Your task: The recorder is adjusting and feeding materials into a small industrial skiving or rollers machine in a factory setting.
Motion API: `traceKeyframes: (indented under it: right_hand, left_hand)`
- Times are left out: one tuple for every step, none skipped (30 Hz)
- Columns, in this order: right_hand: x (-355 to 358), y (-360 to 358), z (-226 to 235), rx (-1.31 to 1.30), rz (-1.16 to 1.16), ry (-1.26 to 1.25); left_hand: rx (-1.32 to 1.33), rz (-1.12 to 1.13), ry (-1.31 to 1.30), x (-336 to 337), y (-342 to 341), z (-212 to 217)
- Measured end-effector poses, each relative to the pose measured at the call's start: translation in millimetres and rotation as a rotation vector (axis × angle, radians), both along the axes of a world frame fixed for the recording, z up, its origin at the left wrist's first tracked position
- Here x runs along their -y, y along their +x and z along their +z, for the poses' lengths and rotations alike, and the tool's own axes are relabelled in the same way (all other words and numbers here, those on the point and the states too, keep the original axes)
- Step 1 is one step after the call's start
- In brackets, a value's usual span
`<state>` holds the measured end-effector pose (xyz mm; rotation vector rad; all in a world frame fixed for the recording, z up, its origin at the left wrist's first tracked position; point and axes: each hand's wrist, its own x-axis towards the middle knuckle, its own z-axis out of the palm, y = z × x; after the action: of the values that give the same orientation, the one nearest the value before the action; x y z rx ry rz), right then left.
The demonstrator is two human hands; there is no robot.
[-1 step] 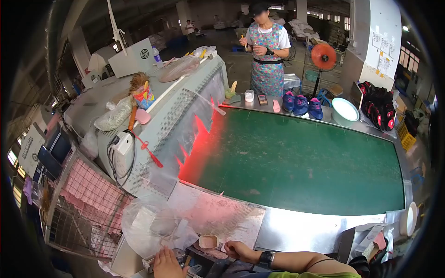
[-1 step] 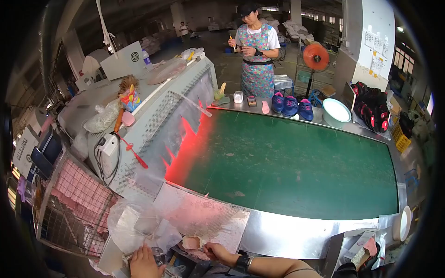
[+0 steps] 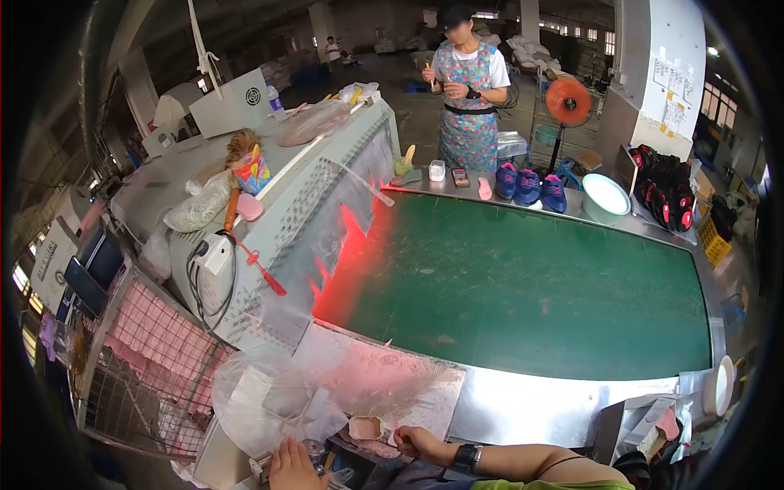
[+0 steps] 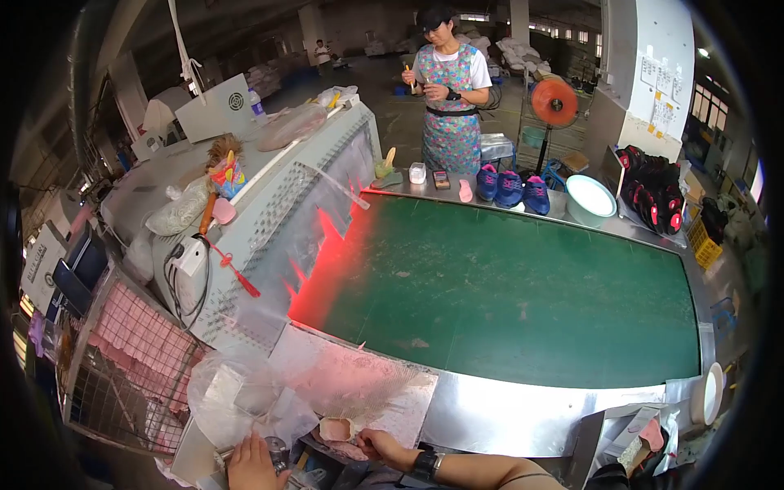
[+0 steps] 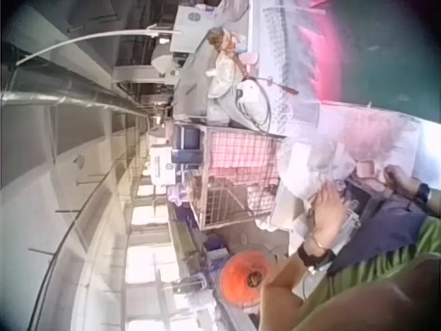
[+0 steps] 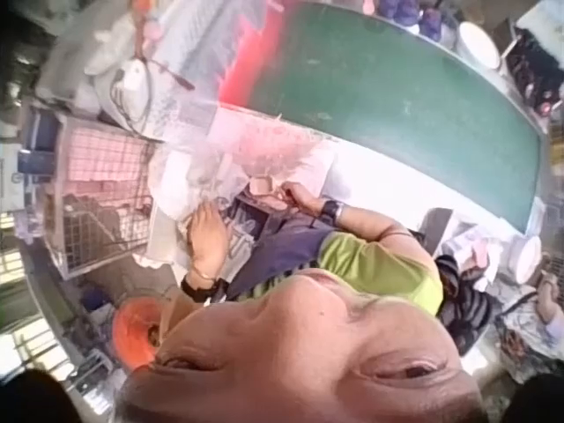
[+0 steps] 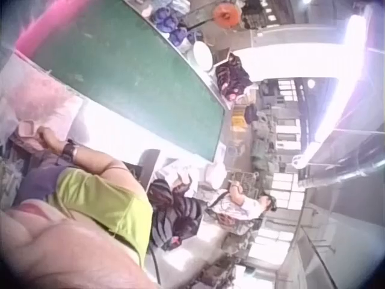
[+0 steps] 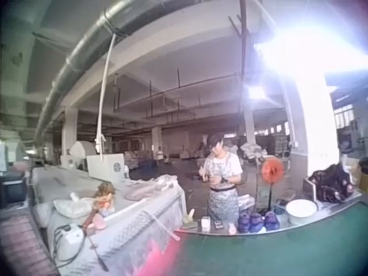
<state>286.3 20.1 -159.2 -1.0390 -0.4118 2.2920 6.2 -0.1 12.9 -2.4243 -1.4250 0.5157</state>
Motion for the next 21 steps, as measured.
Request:
traceKeyframes:
  right_hand:
    - [-2,-1,2,0.016,-0.003,-0.007]
    - [-4,-1,4,-0.001,0.003,-0.015]
    - [-7,-1,7,-0.012,0.015,-0.030]
    - [-8,-2,11,-0.022,0.032,-0.053]
    - [-12,-2,16,-0.074,0.031,-0.085]
    - [-16,-2,23,-0.168,0.062,-0.082]
    - [-21,-3,33,-0.265,0.090,-0.079]
    - [-23,-5,45,-0.304,0.112,-0.139]
    - [-26,-6,60,-0.395,0.174,0.010]
    - [-29,-8,78,-0.425,0.236,0.098]
    - [-30,-12,99,-0.406,0.313,0.167]
    - [-30,-15,122,-0.372,0.358,0.397]
    - [-28,-18,146,-0.277,0.408,0.607]
    - [-26,-22,170,-0.201,0.435,0.839]
    - [-25,-27,193,-0.160,0.453,0.956]
    - [-24,-33,214,-0.144,0.449,1.092]
    - [-23,-40,233,-0.130,0.442,1.227]
    - [-25,-46,250,-0.058,0.535,1.314]
    - [-27,-54,264,0.011,0.628,1.400]
    - [-27,-61,276,0.079,0.723,1.487]
    - [-24,-66,285,0.099,0.684,1.659]
  left_hand:
    - [-0.033,-0.085,0.056,1,5,15]
    - [0.065,-0.052,-0.043,7,14,30]
    - [0.162,-0.017,-0.143,19,25,47]
    - [0.256,0.020,-0.247,31,33,65]
    - [0.715,0.142,-0.526,38,37,82]
    - [0.773,0.097,-0.449,34,44,88]
    - [0.826,0.051,-0.373,31,49,93]
    - [0.878,0.006,-0.300,30,52,96]
    - [0.975,0.109,-0.341,30,54,96]
    - [1.073,0.220,-0.377,32,54,94]
    - [1.167,0.336,-0.408,35,52,93]
    - [1.340,0.495,-0.548,33,52,87]
    - [1.513,0.651,-0.692,25,53,79]
    - [1.681,0.805,-0.842,20,52,75]
    - [1.766,0.973,-1.030,19,44,77]
    - [1.915,1.075,-1.076,17,41,76]
    - [2.061,1.181,-1.118,18,38,76]
    - [2.211,1.284,-1.159,18,36,75]
    - [2.300,1.397,-1.015,25,37,76]
    - [2.338,1.416,-1.082,34,33,81]
    - [2.385,1.430,-1.146,38,33,89]
